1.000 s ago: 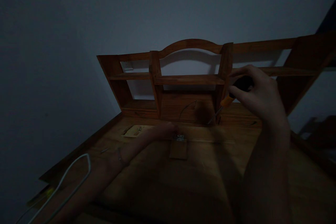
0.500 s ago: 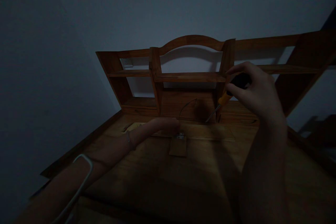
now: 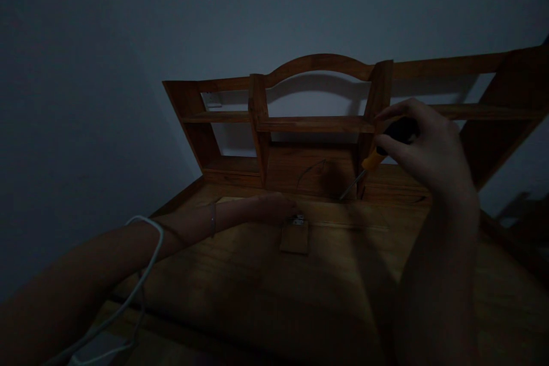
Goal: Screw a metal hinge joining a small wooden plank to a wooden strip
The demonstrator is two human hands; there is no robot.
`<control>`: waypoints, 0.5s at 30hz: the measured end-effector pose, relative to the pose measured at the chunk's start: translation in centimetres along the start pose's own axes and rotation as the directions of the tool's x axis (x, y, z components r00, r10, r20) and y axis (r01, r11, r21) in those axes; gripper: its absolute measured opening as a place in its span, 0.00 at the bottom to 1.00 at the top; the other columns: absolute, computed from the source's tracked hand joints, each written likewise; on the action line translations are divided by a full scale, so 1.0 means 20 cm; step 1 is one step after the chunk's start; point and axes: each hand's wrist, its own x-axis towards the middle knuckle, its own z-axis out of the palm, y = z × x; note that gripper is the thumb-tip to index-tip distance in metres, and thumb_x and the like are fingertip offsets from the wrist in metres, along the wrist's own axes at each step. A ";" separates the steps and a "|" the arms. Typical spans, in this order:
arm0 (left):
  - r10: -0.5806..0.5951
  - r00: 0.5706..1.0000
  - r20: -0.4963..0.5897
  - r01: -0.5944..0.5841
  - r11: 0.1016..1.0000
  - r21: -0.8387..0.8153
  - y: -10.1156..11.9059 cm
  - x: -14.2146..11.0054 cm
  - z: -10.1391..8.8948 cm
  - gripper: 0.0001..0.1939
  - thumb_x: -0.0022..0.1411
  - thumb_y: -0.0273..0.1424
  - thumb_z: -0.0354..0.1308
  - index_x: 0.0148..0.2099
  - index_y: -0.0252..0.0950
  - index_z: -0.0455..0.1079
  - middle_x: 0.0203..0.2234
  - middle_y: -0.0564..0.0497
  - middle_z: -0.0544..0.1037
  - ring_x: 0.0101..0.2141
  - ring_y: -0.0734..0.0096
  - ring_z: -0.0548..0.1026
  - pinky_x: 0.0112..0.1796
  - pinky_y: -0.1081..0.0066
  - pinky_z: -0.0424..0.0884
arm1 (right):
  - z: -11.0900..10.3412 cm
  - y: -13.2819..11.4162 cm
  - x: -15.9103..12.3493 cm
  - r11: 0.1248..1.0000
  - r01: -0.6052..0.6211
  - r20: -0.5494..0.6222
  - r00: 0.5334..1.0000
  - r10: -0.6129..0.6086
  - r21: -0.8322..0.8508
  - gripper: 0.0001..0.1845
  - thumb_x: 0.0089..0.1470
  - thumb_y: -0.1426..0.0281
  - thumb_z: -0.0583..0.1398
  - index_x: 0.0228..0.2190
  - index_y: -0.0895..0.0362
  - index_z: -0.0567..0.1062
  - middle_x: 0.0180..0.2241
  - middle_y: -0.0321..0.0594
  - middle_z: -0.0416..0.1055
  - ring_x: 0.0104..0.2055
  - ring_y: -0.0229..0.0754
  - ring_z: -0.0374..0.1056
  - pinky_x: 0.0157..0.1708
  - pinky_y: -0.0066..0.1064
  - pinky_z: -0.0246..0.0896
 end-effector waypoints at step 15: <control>-0.248 0.964 0.095 0.247 0.969 0.021 0.08 0.08 0.01 0.07 0.59 0.27 0.58 0.39 0.34 0.77 0.36 0.37 0.82 0.32 0.53 0.79 0.34 0.62 0.69 | 0.13 -0.07 0.03 0.998 0.063 0.068 0.996 -0.065 0.022 0.16 0.47 0.73 0.62 0.41 0.51 0.74 0.41 0.38 0.73 0.44 0.48 0.70 0.46 0.40 0.64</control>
